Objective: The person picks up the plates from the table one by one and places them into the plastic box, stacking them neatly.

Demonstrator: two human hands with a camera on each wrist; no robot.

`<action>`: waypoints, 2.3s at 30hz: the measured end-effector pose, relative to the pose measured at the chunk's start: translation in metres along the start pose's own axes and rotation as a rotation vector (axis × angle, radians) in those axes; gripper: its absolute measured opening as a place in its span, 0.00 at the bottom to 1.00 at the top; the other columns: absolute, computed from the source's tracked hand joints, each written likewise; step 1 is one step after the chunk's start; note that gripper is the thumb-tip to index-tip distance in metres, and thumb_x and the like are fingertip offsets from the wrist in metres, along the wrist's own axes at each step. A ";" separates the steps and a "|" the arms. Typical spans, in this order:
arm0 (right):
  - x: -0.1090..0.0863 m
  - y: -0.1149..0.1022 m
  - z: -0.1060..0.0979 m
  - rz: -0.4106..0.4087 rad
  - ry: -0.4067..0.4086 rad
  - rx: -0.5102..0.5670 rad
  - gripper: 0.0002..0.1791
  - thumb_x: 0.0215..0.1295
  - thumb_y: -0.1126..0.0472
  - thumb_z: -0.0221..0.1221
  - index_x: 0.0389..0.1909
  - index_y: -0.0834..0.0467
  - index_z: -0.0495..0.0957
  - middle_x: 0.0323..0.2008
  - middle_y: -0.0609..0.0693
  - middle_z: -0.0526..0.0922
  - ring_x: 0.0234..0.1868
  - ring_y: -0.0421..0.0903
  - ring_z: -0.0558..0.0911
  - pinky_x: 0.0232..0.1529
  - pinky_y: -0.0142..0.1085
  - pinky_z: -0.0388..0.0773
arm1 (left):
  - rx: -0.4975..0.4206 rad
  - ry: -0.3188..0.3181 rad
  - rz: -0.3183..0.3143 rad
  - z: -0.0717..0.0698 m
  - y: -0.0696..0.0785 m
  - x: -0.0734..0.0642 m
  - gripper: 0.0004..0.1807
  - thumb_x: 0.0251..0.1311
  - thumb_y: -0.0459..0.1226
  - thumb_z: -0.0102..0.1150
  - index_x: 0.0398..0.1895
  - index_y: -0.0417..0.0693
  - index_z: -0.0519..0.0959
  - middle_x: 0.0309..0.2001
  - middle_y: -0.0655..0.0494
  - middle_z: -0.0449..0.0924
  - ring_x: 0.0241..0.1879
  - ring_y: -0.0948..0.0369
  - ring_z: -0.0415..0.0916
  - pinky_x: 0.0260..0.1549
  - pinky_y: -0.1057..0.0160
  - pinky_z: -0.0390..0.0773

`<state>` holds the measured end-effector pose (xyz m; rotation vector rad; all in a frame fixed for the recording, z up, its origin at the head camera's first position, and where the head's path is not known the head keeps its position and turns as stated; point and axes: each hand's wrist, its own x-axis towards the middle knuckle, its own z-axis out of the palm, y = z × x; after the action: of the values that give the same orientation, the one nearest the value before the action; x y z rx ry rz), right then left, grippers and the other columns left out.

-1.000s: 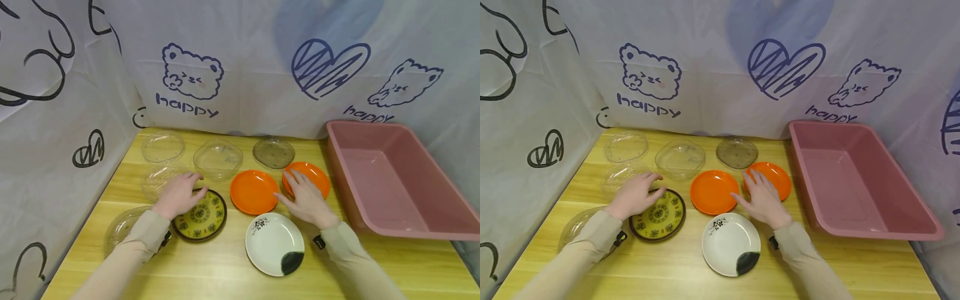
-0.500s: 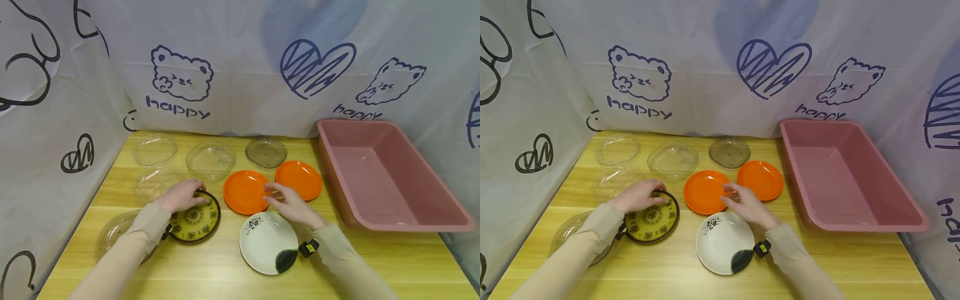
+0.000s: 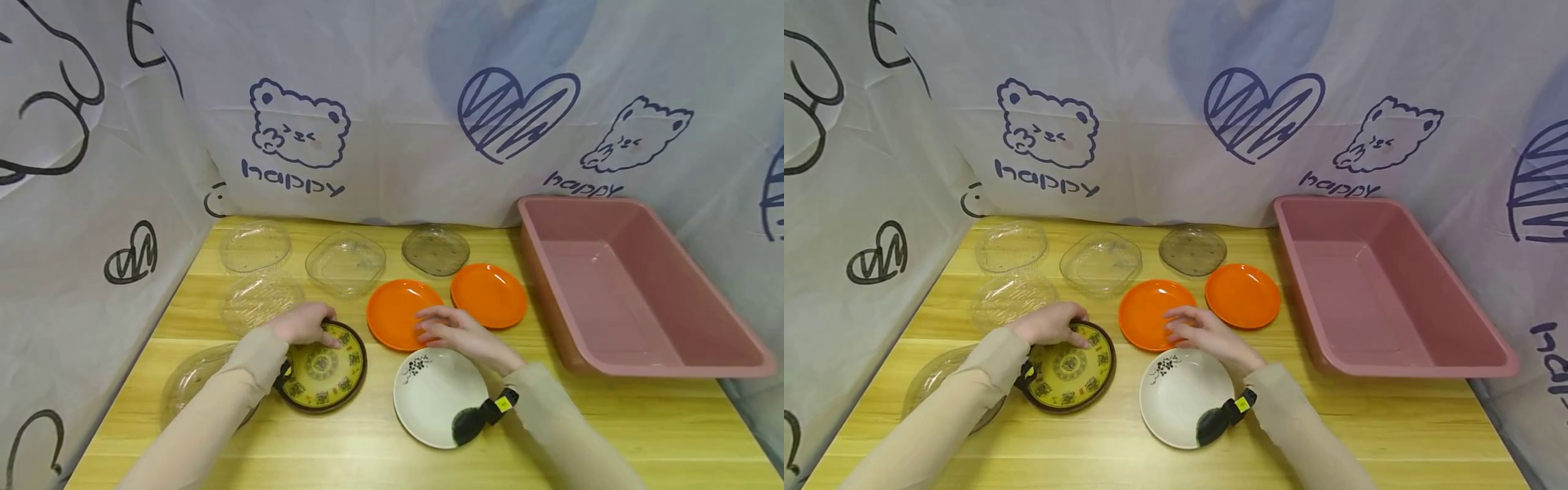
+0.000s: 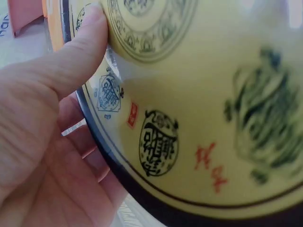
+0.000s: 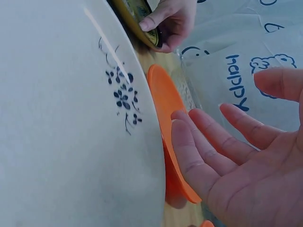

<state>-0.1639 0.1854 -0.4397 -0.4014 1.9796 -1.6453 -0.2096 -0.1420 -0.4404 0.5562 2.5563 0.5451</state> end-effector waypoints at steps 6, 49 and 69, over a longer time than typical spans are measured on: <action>0.000 -0.003 0.003 0.030 -0.008 0.077 0.27 0.79 0.53 0.50 0.69 0.67 0.65 0.63 0.70 0.74 0.62 0.62 0.80 0.66 0.50 0.79 | -0.081 -0.022 0.019 -0.003 -0.007 -0.005 0.16 0.61 0.46 0.69 0.41 0.44 0.80 0.36 0.54 0.81 0.36 0.60 0.75 0.43 0.58 0.79; 0.005 0.003 0.014 0.016 0.115 0.486 0.27 0.81 0.52 0.38 0.71 0.65 0.60 0.47 0.45 0.83 0.48 0.41 0.84 0.54 0.34 0.84 | -0.776 0.190 0.059 0.003 0.029 -0.013 0.28 0.80 0.45 0.39 0.75 0.37 0.63 0.75 0.40 0.64 0.77 0.44 0.56 0.78 0.44 0.54; 0.005 0.000 0.016 0.049 0.137 0.596 0.29 0.82 0.46 0.34 0.75 0.56 0.52 0.53 0.46 0.78 0.52 0.42 0.82 0.57 0.40 0.80 | -1.089 0.383 -0.021 0.024 0.075 0.010 0.23 0.80 0.43 0.40 0.60 0.35 0.76 0.32 0.54 0.84 0.29 0.68 0.81 0.35 0.71 0.79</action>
<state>-0.1586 0.1700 -0.4425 -0.0142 1.4649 -2.1627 -0.1837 -0.0677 -0.4289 0.0141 2.0936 1.9713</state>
